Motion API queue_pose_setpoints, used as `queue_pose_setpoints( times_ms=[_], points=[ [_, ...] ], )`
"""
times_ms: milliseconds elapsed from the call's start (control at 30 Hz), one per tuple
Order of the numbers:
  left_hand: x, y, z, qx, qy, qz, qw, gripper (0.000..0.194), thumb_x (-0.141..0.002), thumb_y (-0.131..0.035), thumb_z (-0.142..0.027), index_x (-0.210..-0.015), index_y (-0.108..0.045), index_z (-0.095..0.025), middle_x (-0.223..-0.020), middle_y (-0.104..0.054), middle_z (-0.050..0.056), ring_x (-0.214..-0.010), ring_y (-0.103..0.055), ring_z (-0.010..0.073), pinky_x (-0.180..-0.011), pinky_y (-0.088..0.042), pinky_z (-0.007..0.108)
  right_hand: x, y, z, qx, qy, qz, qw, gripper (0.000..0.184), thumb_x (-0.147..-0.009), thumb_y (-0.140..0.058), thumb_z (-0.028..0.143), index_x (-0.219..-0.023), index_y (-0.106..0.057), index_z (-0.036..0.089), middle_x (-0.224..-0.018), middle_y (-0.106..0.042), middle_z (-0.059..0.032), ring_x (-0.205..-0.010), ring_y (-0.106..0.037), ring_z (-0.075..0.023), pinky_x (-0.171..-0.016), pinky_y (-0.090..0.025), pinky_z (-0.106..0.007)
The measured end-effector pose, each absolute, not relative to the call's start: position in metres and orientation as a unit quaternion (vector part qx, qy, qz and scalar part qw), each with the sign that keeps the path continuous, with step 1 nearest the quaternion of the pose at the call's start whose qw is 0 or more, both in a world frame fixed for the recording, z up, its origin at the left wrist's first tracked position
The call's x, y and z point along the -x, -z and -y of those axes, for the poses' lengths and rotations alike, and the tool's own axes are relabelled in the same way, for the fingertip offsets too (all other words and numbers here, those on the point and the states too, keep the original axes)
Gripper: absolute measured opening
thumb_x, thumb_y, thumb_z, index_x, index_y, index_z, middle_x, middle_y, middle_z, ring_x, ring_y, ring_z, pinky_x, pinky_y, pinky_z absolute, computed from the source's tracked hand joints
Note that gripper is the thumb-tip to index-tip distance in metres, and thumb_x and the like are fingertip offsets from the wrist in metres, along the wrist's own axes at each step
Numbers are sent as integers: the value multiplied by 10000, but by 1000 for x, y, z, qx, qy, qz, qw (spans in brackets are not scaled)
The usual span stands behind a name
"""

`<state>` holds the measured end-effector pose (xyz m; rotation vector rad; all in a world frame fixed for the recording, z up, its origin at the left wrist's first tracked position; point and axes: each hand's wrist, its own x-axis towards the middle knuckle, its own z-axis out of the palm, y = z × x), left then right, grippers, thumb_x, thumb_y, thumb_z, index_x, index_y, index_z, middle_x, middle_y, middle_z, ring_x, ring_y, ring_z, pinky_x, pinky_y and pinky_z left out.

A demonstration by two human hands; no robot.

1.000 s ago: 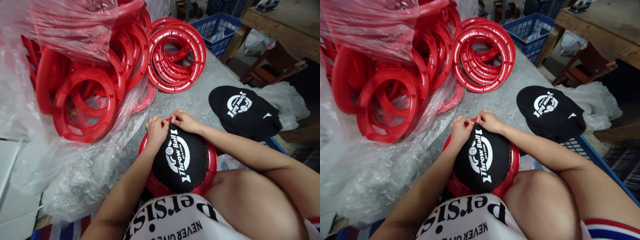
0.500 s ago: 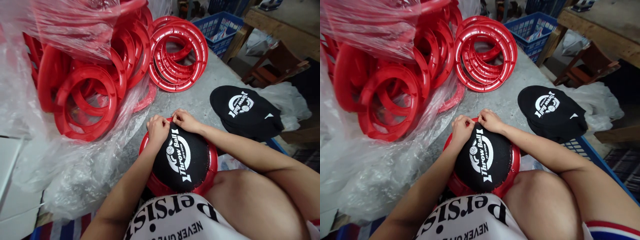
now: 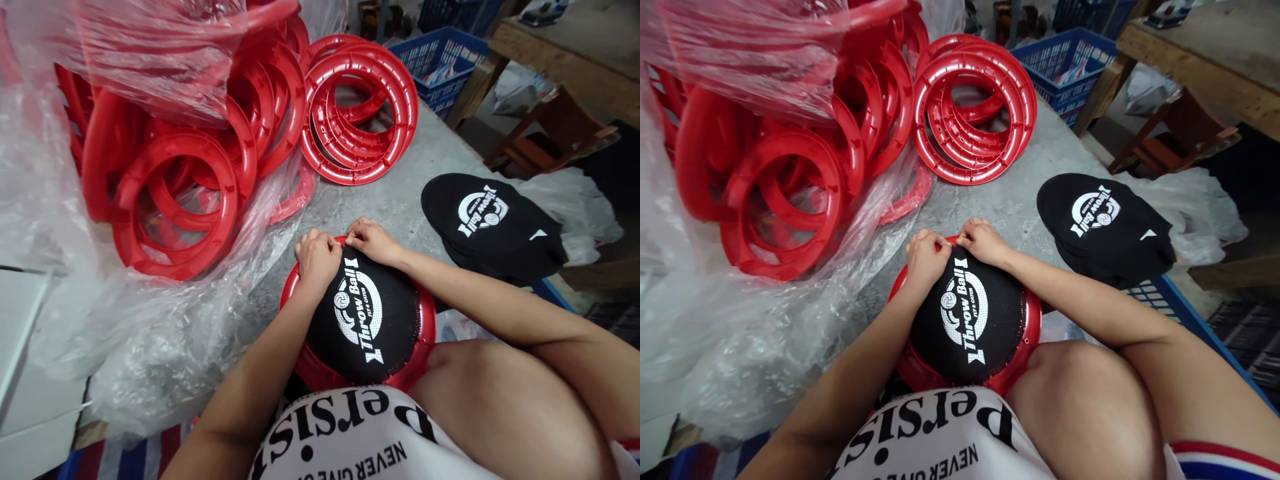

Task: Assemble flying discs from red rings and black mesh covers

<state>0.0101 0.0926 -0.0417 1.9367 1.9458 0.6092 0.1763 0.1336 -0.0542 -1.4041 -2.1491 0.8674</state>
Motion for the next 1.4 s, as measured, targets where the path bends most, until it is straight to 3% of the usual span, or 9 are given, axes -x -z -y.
queue_pose_setpoints(
  times_ms=[167,233,333,433,567,767,933,1133,1400],
  points=[
    [-5,39,-92,-675,-227,-675,194,173,-893,-533,-214,-810,-684,-197,-1034,-677,86,-1089,-595,273,-986,-430,443,-186,44,-134,522,-458,670,263,225,-946,-512,276,-872,-693,164,-879,-691,-50,-810,-608,-165,-823,-482,-307],
    [0,40,-95,-666,-245,-666,230,166,-892,-536,-216,-840,-692,-195,-1028,-680,78,-1038,-613,250,-977,-454,420,-191,41,-136,514,-532,619,262,191,-918,-550,281,-914,-700,164,-805,-694,-26,-710,-590,-147,-727,-486,-277],
    [7,43,-105,-662,-270,-639,284,211,-850,-507,-129,-893,-703,-192,-1036,-683,62,-1002,-630,216,-978,-479,382,-200,38,-140,477,-577,619,239,141,-793,-657,163,-921,-714,167,-857,-728,-18,-744,-618,-138,-740,-495,-246],
    [13,41,-120,-688,-266,-590,329,323,-798,-450,-43,-929,-708,-186,-1067,-684,56,-1059,-632,198,-1021,-474,354,-206,37,-140,474,-543,658,219,277,-710,-647,47,-950,-714,167,-935,-739,-19,-822,-640,-142,-778,-502,-233],
    [16,26,-127,-763,-215,-504,343,377,-768,-423,-16,-971,-701,-169,-1083,-679,69,-1064,-636,190,-1025,-490,345,-212,36,-127,526,-454,695,185,331,-715,-564,0,-977,-694,154,-895,-723,-30,-774,-627,-147,-756,-500,-252],
    [12,8,-86,-818,-144,-548,101,215,-864,-505,-136,-923,-707,-182,-1102,-650,109,-1121,-548,297,-1003,-460,481,-223,28,-104,549,-358,743,134,376,-714,-512,-30,-984,-676,173,-1030,-734,-63,-891,-652,-172,-844,-481,-270],
    [10,19,-62,-838,-80,-539,21,180,-865,-635,-272,-976,-722,-161,-1292,-580,169,-1259,-454,366,-1067,-382,542,-222,28,-103,549,-319,764,110,348,-734,-525,-10,-981,-675,183,-1073,-726,-88,-944,-651,-209,-850,-477,-294],
    [17,33,-70,-801,-125,-572,124,38,-835,-678,-233,-805,-661,-216,-1307,-589,112,-1295,-445,334,-1097,-370,527,-219,32,-107,540,-311,773,118,307,-740,-546,0,-929,-678,204,-1043,-731,-67,-918,-654,-213,-848,-480,-304],
    [17,20,-95,-763,-162,-580,234,175,-776,-687,-144,-714,-541,-217,-1266,-629,62,-1273,-538,273,-1108,-368,483,-223,35,-112,508,-272,807,127,500,-766,-530,-8,-1207,-640,199,-1223,-702,-108,-1080,-642,-256,-920,-475,-352]
  ],
)
